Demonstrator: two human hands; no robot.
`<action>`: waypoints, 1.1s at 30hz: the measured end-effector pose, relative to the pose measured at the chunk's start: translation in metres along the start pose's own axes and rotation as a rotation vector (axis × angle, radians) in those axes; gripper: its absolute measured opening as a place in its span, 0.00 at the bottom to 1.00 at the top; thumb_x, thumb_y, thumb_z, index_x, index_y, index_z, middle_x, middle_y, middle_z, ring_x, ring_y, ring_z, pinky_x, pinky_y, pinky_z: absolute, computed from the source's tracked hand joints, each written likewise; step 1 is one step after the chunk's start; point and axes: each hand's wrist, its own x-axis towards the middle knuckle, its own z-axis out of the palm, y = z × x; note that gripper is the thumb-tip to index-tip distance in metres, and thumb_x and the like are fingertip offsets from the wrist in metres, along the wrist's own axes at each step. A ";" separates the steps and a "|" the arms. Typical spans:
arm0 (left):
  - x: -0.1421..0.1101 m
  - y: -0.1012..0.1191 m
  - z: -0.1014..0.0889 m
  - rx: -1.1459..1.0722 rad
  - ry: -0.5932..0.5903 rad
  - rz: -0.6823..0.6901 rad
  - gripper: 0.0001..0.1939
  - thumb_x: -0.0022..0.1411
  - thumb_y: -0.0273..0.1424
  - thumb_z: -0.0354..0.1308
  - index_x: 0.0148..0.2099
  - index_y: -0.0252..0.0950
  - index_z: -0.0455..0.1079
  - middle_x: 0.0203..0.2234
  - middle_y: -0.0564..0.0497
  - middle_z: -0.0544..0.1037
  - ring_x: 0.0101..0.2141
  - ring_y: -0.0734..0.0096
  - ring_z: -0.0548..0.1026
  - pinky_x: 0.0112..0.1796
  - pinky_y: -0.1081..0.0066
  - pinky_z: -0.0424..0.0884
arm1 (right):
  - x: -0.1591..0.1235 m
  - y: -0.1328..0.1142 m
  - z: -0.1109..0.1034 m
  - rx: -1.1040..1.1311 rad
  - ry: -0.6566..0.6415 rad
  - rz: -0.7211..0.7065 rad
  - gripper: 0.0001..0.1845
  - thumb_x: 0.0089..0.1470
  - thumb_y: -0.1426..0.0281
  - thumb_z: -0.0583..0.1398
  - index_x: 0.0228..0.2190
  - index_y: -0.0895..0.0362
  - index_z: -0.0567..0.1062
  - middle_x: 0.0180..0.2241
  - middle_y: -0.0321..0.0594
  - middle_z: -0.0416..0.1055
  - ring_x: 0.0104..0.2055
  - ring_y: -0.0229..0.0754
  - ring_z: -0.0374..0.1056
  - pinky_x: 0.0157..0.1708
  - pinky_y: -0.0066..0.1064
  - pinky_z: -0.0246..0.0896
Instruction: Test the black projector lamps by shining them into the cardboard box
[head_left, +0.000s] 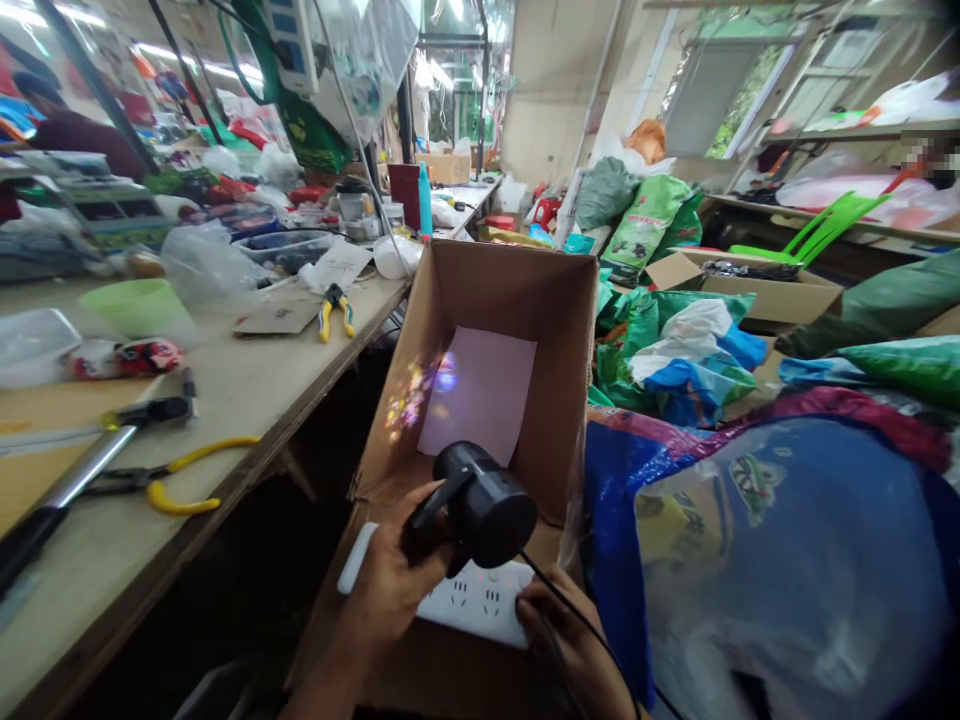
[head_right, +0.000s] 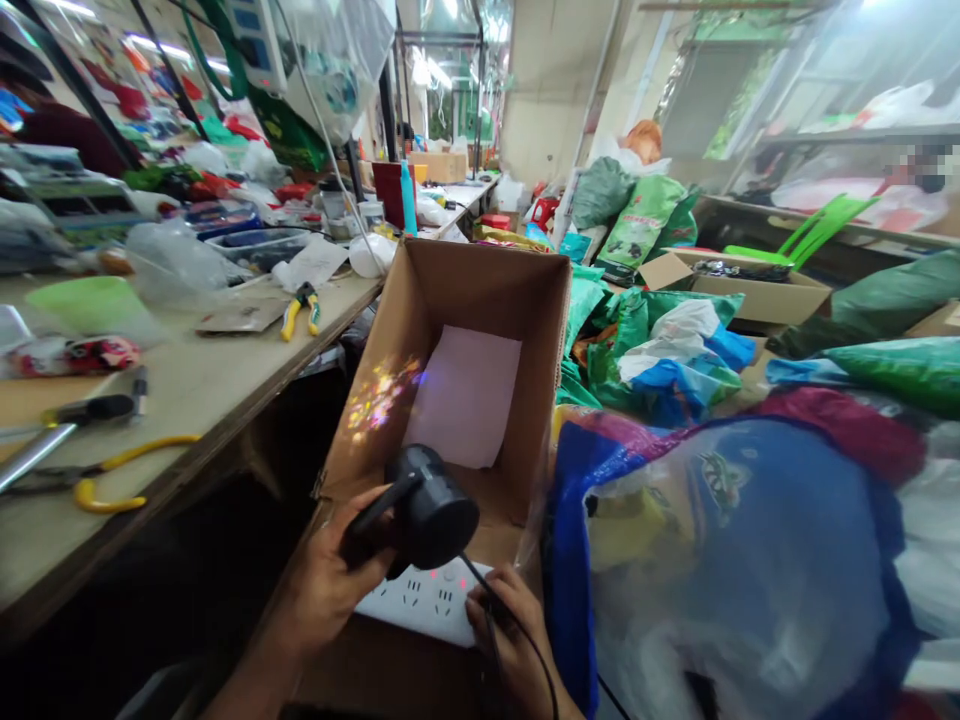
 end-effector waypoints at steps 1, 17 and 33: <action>-0.002 -0.001 0.003 0.118 -0.020 0.023 0.23 0.52 0.24 0.61 0.51 0.41 0.68 0.35 0.53 0.78 0.36 0.68 0.75 0.37 0.71 0.71 | 0.000 -0.003 0.000 0.028 0.018 0.023 0.13 0.58 0.64 0.55 0.24 0.57 0.72 0.28 0.37 0.64 0.29 0.37 0.63 0.28 0.25 0.58; -0.020 -0.019 0.022 0.412 -0.105 0.133 0.24 0.54 0.21 0.54 0.55 0.37 0.64 0.38 0.50 0.79 0.38 0.67 0.77 0.41 0.71 0.73 | -0.003 -0.001 -0.007 0.176 -0.027 0.040 0.05 0.54 0.68 0.60 0.28 0.55 0.74 0.31 0.38 0.65 0.34 0.40 0.64 0.32 0.26 0.58; -0.041 -0.019 0.049 0.800 -0.001 0.884 0.24 0.59 0.20 0.49 0.57 0.37 0.63 0.42 0.40 0.69 0.44 0.56 0.72 0.40 0.57 0.75 | 0.002 -0.051 -0.016 0.789 0.144 0.311 0.41 0.39 0.59 0.68 0.54 0.46 0.60 0.51 0.41 0.66 0.50 0.50 0.65 0.46 0.36 0.63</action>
